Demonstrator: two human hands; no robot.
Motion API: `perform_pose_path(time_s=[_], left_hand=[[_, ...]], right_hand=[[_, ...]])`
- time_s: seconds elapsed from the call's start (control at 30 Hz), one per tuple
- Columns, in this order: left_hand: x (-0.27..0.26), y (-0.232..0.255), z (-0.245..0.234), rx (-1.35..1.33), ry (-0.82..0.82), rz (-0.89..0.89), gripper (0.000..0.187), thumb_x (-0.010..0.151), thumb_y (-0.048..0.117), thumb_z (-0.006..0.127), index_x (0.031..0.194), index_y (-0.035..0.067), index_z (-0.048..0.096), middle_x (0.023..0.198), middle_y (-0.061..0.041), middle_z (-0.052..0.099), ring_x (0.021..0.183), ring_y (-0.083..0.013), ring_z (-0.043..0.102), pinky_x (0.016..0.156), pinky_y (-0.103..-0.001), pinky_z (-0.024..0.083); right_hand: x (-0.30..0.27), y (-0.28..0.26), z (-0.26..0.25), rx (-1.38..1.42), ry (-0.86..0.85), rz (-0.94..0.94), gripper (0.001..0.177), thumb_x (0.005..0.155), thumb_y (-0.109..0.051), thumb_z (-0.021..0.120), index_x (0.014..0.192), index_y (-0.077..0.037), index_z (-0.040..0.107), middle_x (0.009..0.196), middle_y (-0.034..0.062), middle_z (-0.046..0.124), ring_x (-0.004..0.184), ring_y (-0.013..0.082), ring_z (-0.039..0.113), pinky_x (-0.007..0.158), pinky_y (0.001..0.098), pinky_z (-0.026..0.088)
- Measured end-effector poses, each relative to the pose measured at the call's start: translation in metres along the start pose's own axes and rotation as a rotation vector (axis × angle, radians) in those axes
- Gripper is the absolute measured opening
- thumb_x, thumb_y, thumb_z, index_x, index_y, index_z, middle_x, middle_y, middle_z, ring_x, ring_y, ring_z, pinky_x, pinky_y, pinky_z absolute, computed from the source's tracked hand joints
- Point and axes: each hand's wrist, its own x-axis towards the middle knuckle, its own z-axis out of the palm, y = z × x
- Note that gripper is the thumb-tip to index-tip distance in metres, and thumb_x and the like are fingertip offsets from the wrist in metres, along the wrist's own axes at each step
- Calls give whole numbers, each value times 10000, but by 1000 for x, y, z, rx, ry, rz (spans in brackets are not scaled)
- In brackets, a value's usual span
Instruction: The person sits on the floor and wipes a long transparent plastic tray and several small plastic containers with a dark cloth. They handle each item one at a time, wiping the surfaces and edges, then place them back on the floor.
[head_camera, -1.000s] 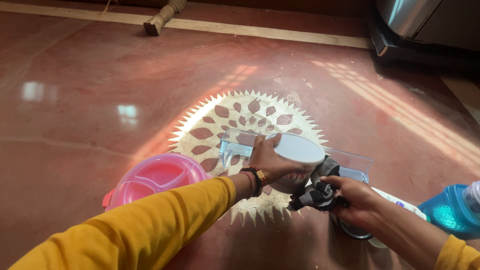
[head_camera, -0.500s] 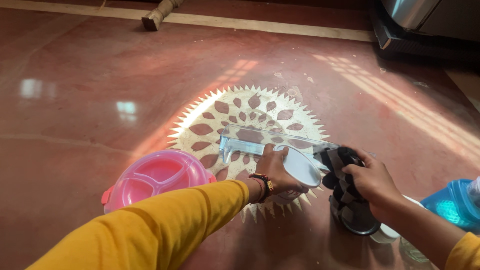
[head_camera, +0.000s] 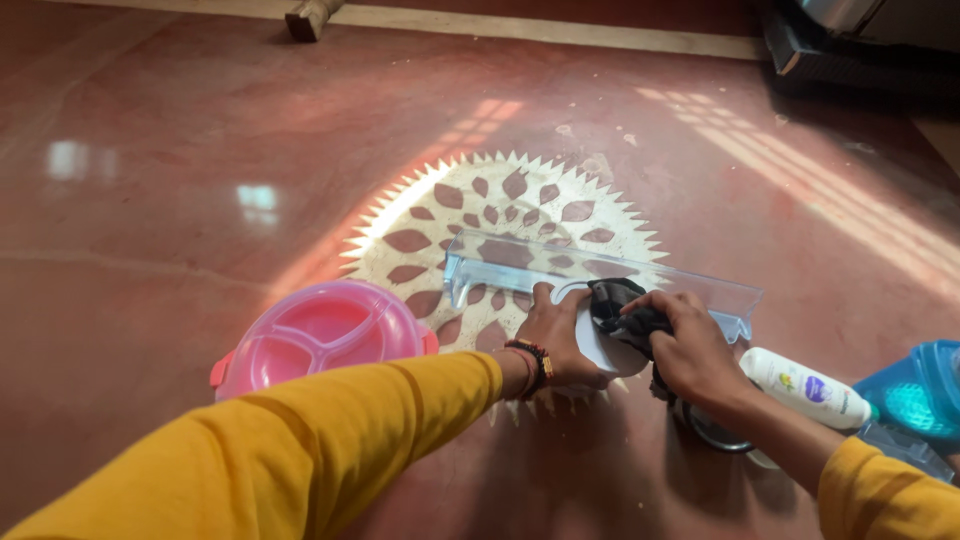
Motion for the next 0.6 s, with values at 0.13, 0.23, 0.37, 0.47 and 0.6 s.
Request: perform_pose_path(time_s=[0.13, 0.23, 0.37, 0.47, 0.6], left_hand=[[-7, 2, -13, 61, -106, -90, 1195, 476, 366, 956, 1513, 203, 385, 1387, -271, 340, 1220, -469, 581, 1059, -432, 503], [-10, 5, -24, 41, -193, -206, 1221, 489, 227, 945, 1541, 252, 327, 1412, -259, 335, 1214, -475, 599, 1046, -423, 528], [-11, 9, -33, 89, -305, -236, 1337, 488, 148, 960, 1577, 325, 205, 1455, -286, 271, 1226, -511, 585, 1052, -440, 536], [-8, 10, -38, 129, -368, -264, 1414, 467, 183, 1002, 1582, 316, 143, 1476, -278, 262, 1293, -520, 517, 1077, -480, 507], [4, 15, -41, 162, -431, -316, 1434, 496, 320, 1008, 1597, 229, 94, 1507, -306, 272, 1335, -509, 473, 1109, -499, 470]], right_hand=[[6, 8, 5, -31, -45, 95, 356, 797, -35, 520, 1113, -51, 683, 1114, 160, 560, 778, 347, 707, 636, 421, 632], [10, 14, 5, -90, -36, 7, 303, 778, -135, 654, 1055, -21, 701, 1068, 169, 593, 805, 318, 682, 675, 394, 576], [9, 15, 1, -219, -27, -171, 364, 808, -317, 780, 950, 11, 714, 967, 168, 658, 789, 265, 664, 704, 371, 517], [3, 5, -3, -10, -135, 70, 431, 809, -421, 744, 947, -12, 738, 812, 161, 774, 696, 200, 737, 643, 358, 584], [-7, -12, -10, -189, -131, 155, 450, 828, -499, 731, 899, -57, 776, 714, 133, 791, 639, 188, 751, 631, 352, 550]])
